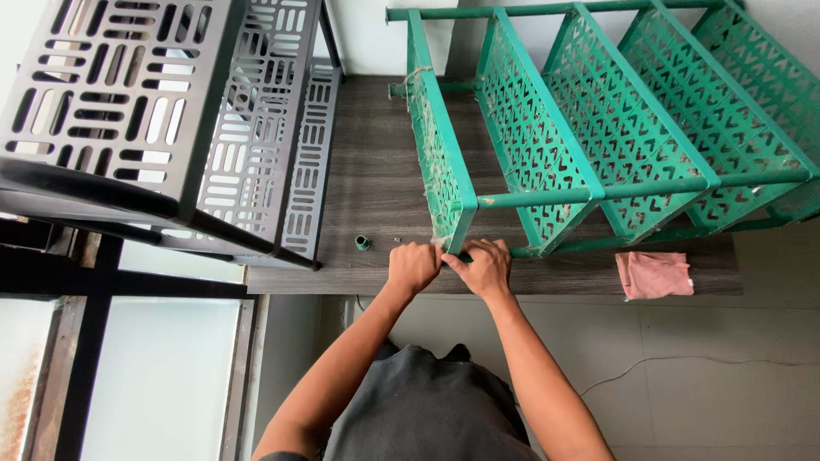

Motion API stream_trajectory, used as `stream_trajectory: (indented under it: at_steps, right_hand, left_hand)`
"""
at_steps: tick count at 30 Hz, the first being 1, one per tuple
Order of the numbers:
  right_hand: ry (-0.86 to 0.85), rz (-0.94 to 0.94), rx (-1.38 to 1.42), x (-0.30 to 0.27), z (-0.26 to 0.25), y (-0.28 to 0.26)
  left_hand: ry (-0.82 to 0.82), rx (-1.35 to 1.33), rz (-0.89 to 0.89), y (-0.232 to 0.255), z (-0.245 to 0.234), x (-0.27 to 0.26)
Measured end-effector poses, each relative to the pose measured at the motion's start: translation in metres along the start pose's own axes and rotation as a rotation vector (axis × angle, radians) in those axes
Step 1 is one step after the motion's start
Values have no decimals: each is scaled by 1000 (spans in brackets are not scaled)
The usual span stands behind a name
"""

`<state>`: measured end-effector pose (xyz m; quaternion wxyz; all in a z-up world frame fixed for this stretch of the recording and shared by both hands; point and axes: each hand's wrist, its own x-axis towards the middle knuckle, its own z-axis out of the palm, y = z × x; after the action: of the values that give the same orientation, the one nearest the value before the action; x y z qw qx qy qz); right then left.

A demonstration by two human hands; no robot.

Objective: The person disassembles a green plastic shelving unit by hand. They remove the top shelf, then detach the side panels and connecting rods, placing each component on the floor.

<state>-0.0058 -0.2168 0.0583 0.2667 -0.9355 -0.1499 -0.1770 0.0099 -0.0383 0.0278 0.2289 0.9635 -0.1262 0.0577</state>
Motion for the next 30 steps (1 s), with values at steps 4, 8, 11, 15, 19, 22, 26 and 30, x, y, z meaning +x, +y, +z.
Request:
stream_trajectory:
  at_steps: [4,8,11,15,19,22,26,30]
  right_hand:
    - [-36,13,5,-3,4,2]
    - [-32,-16,57,-4,-3,2]
    - [-37,-3,56,-1,-6,2]
    - [-101,57,22,-4,-7,-1]
    - [-87,38,35,-1,-7,0]
    - [-72,46,41,-3,-8,-3]
    - [-85,53,58,0,-8,-5]
    - [-110,77,42,-5,-8,-3]
  left_hand:
    - [-82,-8,-56,-6,4,2]
    - [-144,-10,-52,-7,5,7]
    - [-162,-22,-78,-6,1,14]
    - [-118,-2,-93,1,-3,3]
    - [268,-54,254,3,-5,-11]
    - [133,-37,177,0,-4,-9]
    - [-87,-18,15,-7,1,4]
    - [-39,-18,15,-8,12,0]
